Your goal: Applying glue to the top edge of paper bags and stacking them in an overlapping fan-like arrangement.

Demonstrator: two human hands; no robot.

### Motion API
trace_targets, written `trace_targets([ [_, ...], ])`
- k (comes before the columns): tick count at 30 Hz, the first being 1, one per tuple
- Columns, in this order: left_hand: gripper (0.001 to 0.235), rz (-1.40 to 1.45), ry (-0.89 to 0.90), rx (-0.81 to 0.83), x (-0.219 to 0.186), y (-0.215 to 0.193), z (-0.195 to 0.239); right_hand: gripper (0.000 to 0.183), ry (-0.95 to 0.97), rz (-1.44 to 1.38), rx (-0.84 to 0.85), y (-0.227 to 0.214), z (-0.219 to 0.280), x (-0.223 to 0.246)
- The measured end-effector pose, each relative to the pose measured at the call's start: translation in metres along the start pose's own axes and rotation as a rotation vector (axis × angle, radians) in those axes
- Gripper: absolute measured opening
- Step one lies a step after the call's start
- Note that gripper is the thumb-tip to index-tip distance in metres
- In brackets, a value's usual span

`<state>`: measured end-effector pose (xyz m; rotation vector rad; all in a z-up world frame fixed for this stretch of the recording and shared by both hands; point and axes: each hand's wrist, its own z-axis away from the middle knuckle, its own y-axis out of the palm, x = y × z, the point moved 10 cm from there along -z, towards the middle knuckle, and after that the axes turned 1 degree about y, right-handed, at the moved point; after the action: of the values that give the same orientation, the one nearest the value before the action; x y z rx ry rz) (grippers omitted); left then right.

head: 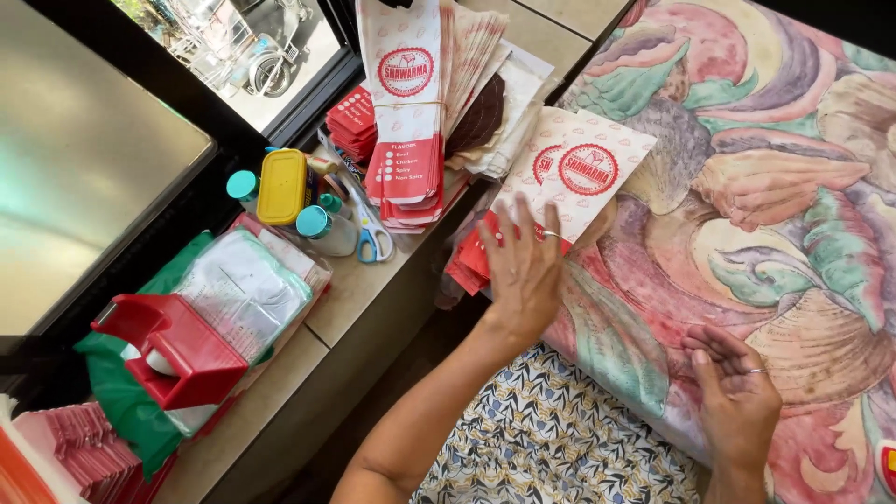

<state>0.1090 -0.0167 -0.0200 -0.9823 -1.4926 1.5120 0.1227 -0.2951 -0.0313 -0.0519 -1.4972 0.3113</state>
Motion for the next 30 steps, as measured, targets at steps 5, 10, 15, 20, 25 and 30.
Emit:
trace_targets([
  [5, 0.076, 0.206, 0.029, 0.259, 0.040, 0.031, -0.013, 0.030, -0.072, -0.008, 0.008, -0.004, -0.005, -0.015],
  [10, 0.013, 0.514, 0.081, 0.340, 0.075, 0.019, -0.042, 0.031, -0.062, 0.067, 0.018, 0.000, 0.001, -0.001],
  [15, 0.040, 0.489, 0.180, 0.370, 0.077, 0.018, -0.056, 0.024, 0.033, 0.058, 0.049, 0.043, 0.003, 0.014],
  [20, 0.051, 0.634, 0.184, 0.323, 0.086, 0.000, -0.057, 0.032, -0.111, -0.066, 0.374, 0.147, 0.015, 0.035],
  [25, 0.047, 0.634, 0.187, 0.316, 0.091, 0.031, -0.081, 0.039, -0.373, 0.138, 0.446, 0.196, 0.009, 0.093],
  [30, 0.044, 0.640, 0.209, 0.324, 0.091, 0.024, -0.077, 0.038, -0.772, 0.566, 0.407, 0.227, 0.012, 0.080],
])
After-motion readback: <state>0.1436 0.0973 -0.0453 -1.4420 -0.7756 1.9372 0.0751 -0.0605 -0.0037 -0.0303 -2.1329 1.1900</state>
